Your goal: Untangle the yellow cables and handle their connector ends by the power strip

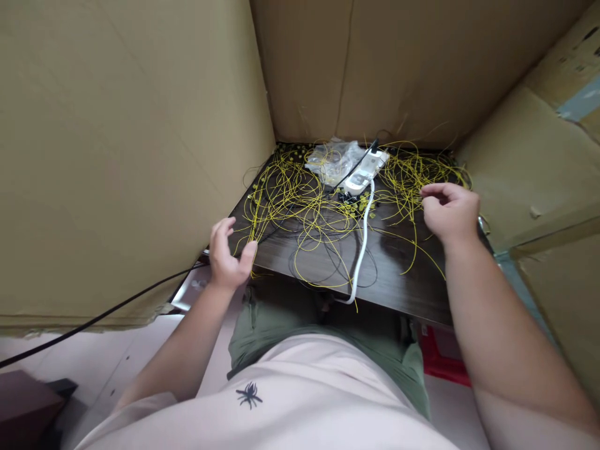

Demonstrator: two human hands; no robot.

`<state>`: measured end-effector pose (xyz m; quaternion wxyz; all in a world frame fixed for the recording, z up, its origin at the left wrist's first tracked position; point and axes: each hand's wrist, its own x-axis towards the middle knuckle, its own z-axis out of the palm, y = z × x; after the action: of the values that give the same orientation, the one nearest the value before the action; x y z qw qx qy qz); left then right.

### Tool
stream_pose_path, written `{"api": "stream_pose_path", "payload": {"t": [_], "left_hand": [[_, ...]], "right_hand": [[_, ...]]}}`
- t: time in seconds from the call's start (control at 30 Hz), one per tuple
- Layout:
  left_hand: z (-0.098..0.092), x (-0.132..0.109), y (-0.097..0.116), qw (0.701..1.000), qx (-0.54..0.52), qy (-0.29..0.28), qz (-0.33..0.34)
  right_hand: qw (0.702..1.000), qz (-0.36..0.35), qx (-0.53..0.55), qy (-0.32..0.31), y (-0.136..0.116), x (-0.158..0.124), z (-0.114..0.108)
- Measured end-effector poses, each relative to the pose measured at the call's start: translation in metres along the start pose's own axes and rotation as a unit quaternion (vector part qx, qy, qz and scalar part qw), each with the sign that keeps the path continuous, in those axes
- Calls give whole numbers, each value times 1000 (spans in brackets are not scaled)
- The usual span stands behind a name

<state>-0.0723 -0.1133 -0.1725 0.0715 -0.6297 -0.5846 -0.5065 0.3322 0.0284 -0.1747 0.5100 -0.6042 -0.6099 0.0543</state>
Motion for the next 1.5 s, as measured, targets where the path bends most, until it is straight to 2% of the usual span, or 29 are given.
{"api": "stream_pose_path", "payload": {"t": [0.1, 0.27, 0.47, 0.8, 1.5], "left_hand": [[5, -5, 2, 989, 100, -110, 16], [13, -3, 15, 930, 247, -271, -19], [19, 1, 13, 886, 298, -353, -34], [26, 6, 6, 867, 298, -398, -2], [51, 23, 5, 861, 261, -437, 4]], "right_hand": [[1000, -3, -4, -7, -3, 0, 0], [1000, -2, 1, -5, -5, 0, -2], [1000, -10, 4, -19, -8, -2, -1], [1000, 8, -3, -29, -10, -2, -1], [999, -10, -31, -44, -22, -6, -4]]}}
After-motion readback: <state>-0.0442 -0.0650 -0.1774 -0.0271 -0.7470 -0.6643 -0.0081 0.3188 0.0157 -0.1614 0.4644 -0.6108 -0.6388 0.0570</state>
